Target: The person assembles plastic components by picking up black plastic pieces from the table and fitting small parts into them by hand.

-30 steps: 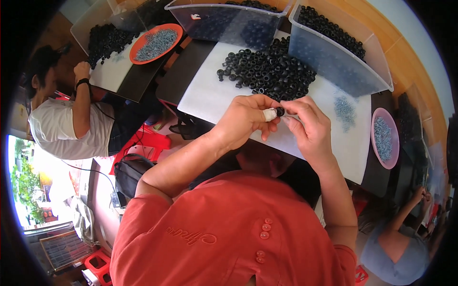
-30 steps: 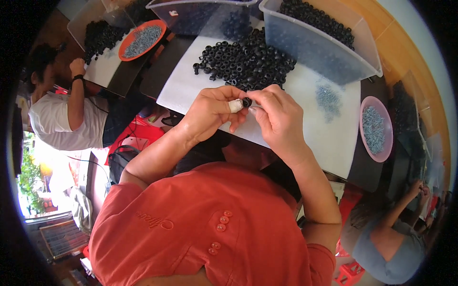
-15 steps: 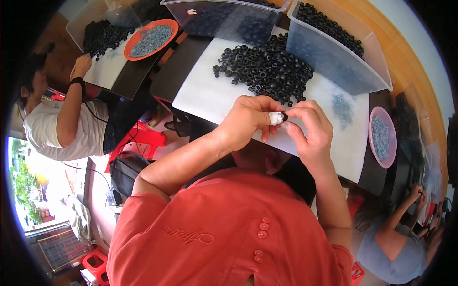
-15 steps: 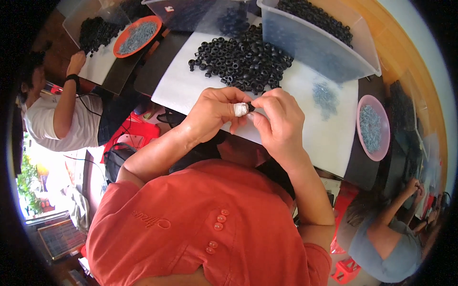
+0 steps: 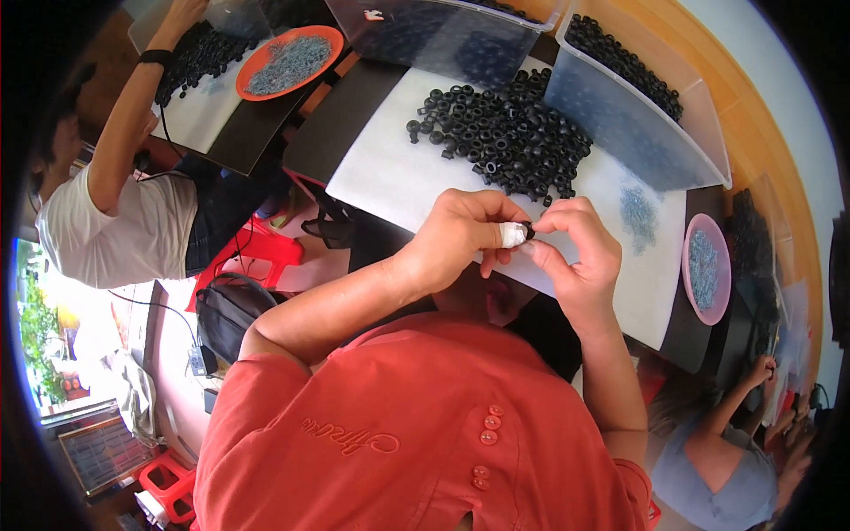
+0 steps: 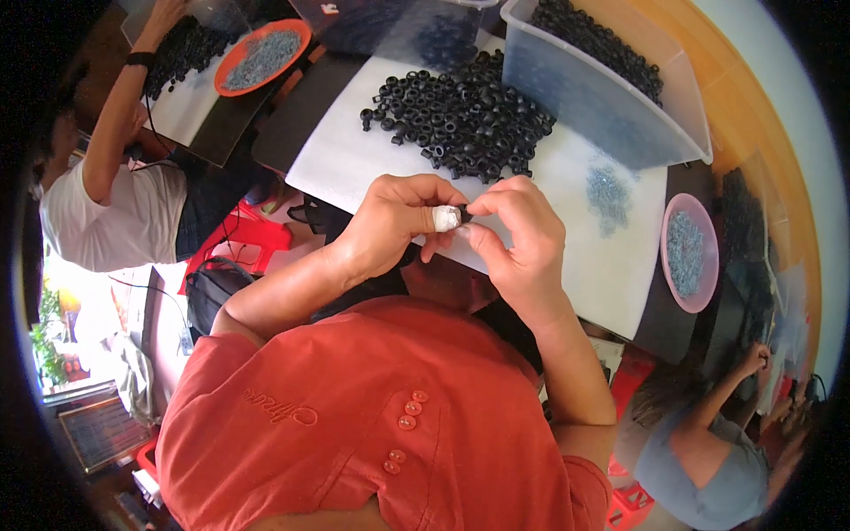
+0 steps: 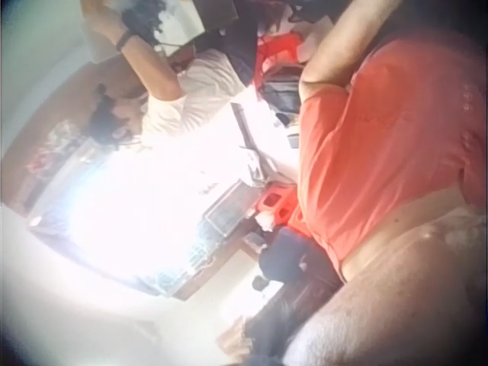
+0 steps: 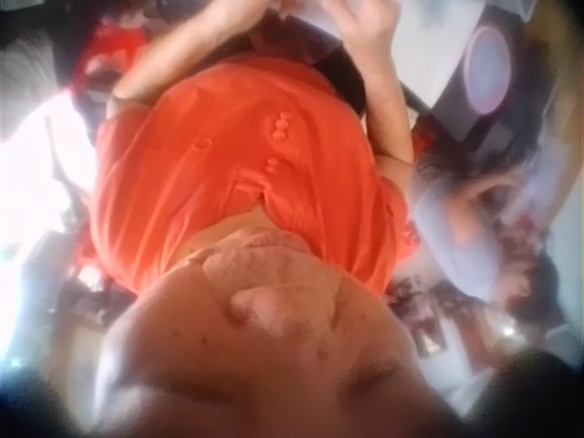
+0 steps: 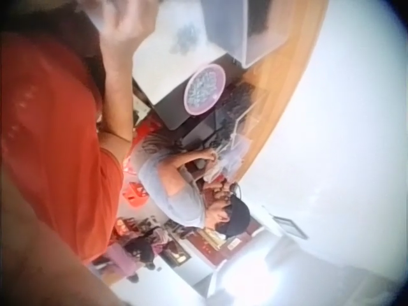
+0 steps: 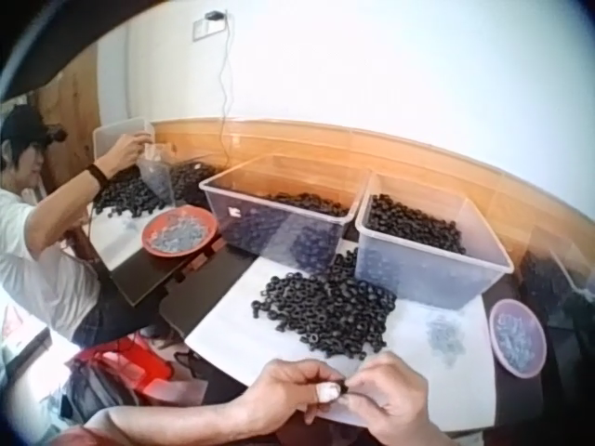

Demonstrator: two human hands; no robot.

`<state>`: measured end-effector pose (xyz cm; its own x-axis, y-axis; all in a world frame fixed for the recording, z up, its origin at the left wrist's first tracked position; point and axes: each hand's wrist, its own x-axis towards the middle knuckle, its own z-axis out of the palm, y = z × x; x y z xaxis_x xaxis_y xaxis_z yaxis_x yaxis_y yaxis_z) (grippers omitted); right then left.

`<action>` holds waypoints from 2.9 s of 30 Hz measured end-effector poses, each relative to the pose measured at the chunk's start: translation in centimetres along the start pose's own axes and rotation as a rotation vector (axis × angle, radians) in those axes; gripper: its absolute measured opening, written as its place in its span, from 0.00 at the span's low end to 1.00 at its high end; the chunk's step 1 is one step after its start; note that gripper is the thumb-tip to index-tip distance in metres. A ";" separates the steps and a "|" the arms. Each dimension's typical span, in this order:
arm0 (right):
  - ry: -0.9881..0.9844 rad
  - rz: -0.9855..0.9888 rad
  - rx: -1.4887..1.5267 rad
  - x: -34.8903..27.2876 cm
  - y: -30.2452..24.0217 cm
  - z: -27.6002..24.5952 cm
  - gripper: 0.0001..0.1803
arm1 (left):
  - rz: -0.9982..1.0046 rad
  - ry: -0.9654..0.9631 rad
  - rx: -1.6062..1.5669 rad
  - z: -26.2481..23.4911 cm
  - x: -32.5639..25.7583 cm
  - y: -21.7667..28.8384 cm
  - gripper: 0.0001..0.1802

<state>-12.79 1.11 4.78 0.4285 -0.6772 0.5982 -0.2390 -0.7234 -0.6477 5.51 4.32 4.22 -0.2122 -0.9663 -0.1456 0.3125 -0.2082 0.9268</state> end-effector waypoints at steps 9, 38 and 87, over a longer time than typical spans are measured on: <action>-0.229 0.026 0.027 2.1 -0.6 0.0 0.09 | 0.008 0.061 0.045 -2.2 -1.9 -0.5 0.08; -0.521 -0.416 -0.728 8.4 1.9 4.3 0.02 | 0.113 0.113 -0.239 -4.7 -2.0 -1.3 0.11; -0.037 0.070 0.090 2.5 1.7 0.0 0.09 | 0.111 0.058 -0.054 -1.2 2.4 -0.9 0.06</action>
<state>-12.09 -1.76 5.17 0.4458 -0.7190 0.5332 -0.1907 -0.6582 -0.7283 5.81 1.98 2.66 -0.1203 -0.9906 -0.0647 0.3804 -0.1062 0.9187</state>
